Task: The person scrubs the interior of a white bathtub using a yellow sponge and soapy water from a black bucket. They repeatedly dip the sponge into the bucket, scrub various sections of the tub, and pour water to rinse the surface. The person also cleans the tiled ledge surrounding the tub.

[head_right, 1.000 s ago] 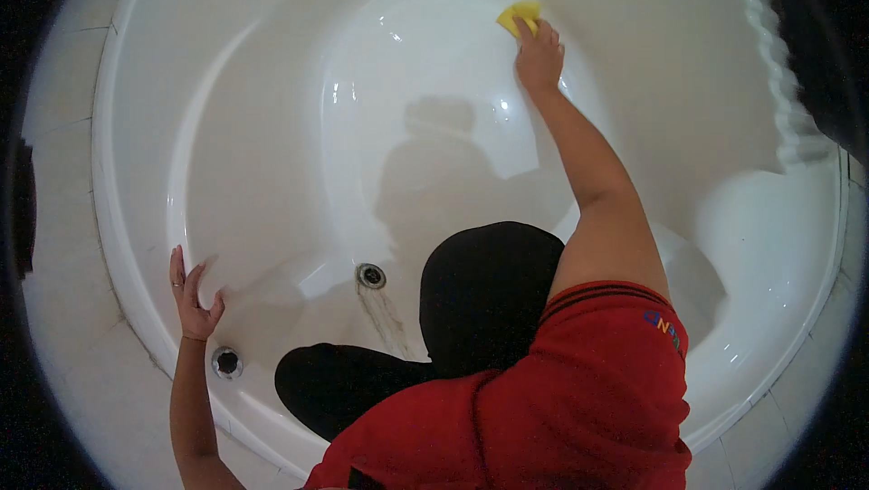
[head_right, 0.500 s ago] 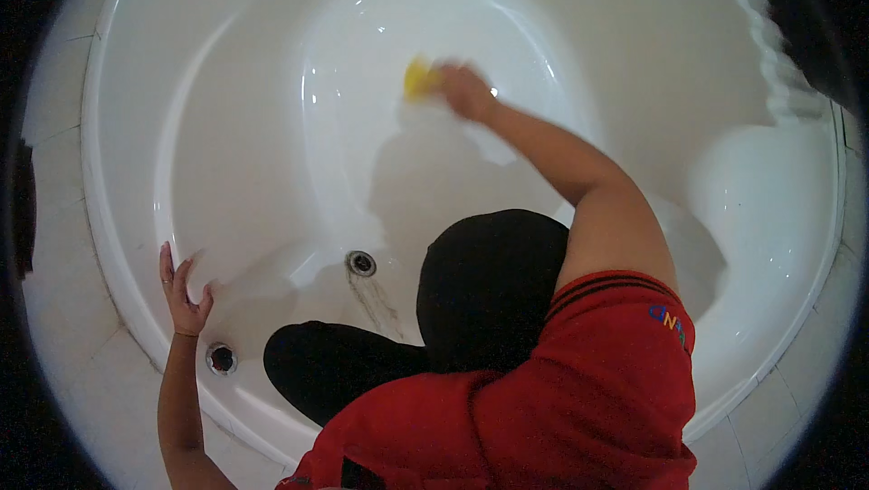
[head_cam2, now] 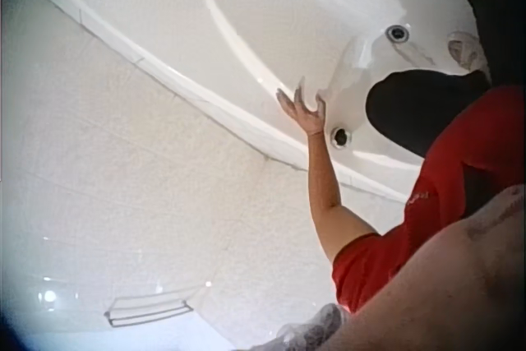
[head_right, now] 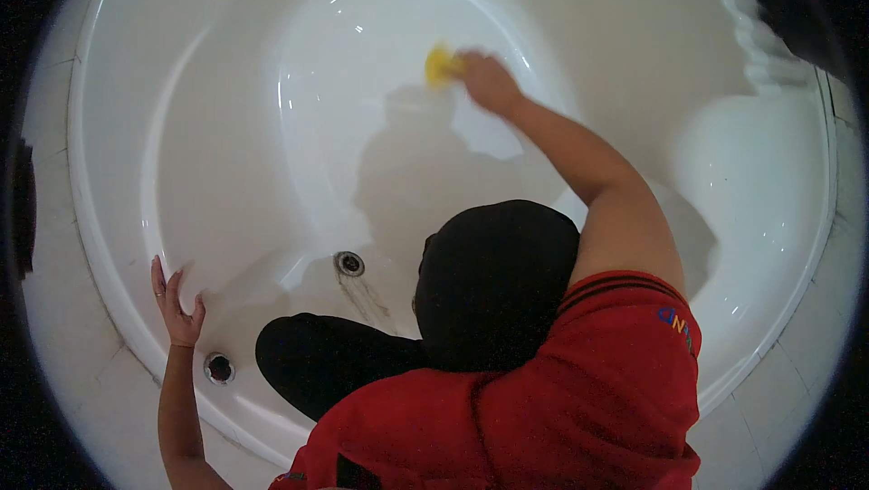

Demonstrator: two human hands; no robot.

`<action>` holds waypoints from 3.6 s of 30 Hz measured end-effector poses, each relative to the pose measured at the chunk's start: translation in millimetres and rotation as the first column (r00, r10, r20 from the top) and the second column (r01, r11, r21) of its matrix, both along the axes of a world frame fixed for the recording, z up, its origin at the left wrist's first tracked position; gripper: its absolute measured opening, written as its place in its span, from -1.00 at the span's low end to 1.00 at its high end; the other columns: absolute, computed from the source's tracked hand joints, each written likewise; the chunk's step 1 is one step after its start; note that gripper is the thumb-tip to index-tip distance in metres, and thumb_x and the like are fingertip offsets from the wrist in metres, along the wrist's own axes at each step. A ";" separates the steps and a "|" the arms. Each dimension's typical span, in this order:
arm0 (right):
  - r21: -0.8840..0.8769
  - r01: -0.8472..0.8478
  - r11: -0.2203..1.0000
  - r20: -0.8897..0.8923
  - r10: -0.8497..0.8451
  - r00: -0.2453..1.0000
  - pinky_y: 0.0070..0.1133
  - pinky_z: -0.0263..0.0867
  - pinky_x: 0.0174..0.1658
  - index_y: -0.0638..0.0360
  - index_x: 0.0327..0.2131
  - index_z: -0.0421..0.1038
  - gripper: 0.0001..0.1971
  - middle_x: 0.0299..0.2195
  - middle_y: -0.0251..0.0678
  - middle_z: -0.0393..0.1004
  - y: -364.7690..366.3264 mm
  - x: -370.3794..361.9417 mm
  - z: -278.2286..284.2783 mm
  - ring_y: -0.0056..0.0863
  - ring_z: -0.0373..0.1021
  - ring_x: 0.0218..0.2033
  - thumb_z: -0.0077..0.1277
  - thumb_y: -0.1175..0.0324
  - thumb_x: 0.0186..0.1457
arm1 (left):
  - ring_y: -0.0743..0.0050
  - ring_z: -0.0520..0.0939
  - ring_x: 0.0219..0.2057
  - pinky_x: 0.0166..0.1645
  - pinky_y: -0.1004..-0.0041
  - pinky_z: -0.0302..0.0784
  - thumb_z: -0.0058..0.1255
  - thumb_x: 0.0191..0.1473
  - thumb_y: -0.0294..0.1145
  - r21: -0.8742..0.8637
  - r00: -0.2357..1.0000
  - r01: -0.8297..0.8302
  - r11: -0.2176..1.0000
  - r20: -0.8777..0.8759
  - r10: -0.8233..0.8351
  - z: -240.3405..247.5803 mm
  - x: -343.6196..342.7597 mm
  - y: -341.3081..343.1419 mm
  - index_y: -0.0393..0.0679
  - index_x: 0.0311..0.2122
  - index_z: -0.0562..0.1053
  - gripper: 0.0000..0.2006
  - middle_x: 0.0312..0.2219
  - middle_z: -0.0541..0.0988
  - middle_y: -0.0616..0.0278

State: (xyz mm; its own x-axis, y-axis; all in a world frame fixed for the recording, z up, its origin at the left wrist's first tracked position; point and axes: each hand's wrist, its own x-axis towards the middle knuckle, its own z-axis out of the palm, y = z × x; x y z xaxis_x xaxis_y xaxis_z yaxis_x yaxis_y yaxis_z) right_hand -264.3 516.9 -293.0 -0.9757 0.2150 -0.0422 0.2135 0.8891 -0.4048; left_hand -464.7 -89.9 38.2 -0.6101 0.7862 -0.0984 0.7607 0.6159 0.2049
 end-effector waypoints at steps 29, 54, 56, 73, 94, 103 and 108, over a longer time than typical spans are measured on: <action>0.289 0.093 0.953 -0.052 -0.081 0.995 -0.28 0.08 0.10 -0.07 -0.20 0.45 -0.76 -0.19 -0.34 0.39 46.4 47.7 30.6 -0.38 0.29 -0.02 -0.09 0.43 0.03 | -0.19 0.01 0.31 0.30 0.04 0.01 0.04 -0.08 -0.46 -0.018 0.999 -0.036 0.999 0.008 0.036 10.2 7.4 -12.9 -0.17 0.05 0.34 -0.51 0.28 -0.01 -0.14; 0.006 -0.266 0.964 0.018 0.266 0.964 -0.28 0.27 -0.12 -0.06 -0.11 0.46 -0.67 -0.16 -0.14 0.45 -66.8 20.7 5.4 -0.19 0.36 -0.11 -0.10 0.44 0.02 | -0.14 0.02 0.31 0.31 0.06 0.01 0.08 -0.15 -0.48 0.023 0.997 -0.073 0.997 0.035 0.072 4.5 3.1 -7.9 -0.16 0.01 0.38 -0.50 0.27 0.05 -0.14; 0.120 0.081 0.989 -0.243 -0.050 0.969 -0.27 0.25 -0.13 -0.07 -0.08 0.46 -0.63 -0.09 -0.11 0.40 -50.5 -31.0 16.4 -0.17 0.30 -0.03 -0.04 0.42 -0.03 | -0.14 0.04 0.31 0.31 0.07 0.02 0.09 -0.17 -0.48 0.006 0.996 -0.090 0.996 0.012 0.090 11.3 6.3 -7.0 -0.16 -0.01 0.40 -0.51 0.26 0.07 -0.13; 0.085 -0.466 0.881 -0.106 0.473 0.875 -0.23 0.30 -0.11 -0.10 -0.04 0.41 -0.63 -0.09 -0.17 0.37 -138.6 -200.2 8.0 -0.18 0.32 -0.07 -0.12 0.44 0.04 | -0.15 0.18 0.25 0.27 0.07 0.09 0.14 -0.26 -0.43 -0.059 0.991 -0.115 0.992 -0.075 0.110 23.7 5.4 -7.2 -0.06 -0.06 0.47 -0.50 0.23 0.19 -0.04; -0.716 0.064 0.696 0.474 0.416 0.776 -0.45 0.39 -0.28 0.12 -0.24 0.50 -0.69 -0.33 -0.25 0.49 -410.5 -26.0 15.3 -0.43 0.44 -0.34 0.12 0.13 0.01 | 0.09 0.25 0.22 0.28 0.16 0.15 0.16 -0.24 -0.37 0.136 0.988 -0.081 0.987 -0.123 0.098 8.9 0.9 -15.7 0.08 -0.04 0.49 -0.49 0.21 0.27 0.24; -0.787 0.391 0.477 0.604 0.468 0.645 -0.52 0.42 -0.45 0.23 -0.36 0.42 -0.75 -0.40 -0.26 0.44 -420.6 -44.8 37.6 -0.54 0.42 -0.42 0.21 0.31 -0.08 | -0.11 0.13 0.26 0.30 0.03 0.04 0.16 -0.12 -0.14 0.012 0.994 -0.106 0.994 -0.035 0.107 20.8 2.3 -22.3 0.07 0.03 0.44 -0.48 0.24 0.16 0.00; -0.836 0.167 0.523 0.477 0.543 0.691 -0.48 0.43 -0.35 0.18 -0.30 0.46 -0.84 -0.38 -0.27 0.49 -469.0 -17.7 73.5 -0.49 0.46 -0.36 0.08 0.39 0.00 | -0.09 0.14 0.26 0.30 0.02 0.05 0.17 -0.14 -0.15 0.006 0.991 -0.125 0.992 -0.054 0.125 15.6 9.5 -32.8 0.07 0.02 0.44 -0.48 0.24 0.17 -0.01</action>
State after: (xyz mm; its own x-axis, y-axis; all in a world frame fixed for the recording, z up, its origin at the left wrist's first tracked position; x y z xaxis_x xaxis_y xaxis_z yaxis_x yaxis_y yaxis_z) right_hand -282.0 47.9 -219.6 -0.6086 -0.4451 -0.6569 0.5805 0.3146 -0.7510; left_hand -455.2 -122.7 53.8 -0.7079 0.7037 -0.0610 0.6878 0.7064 0.1672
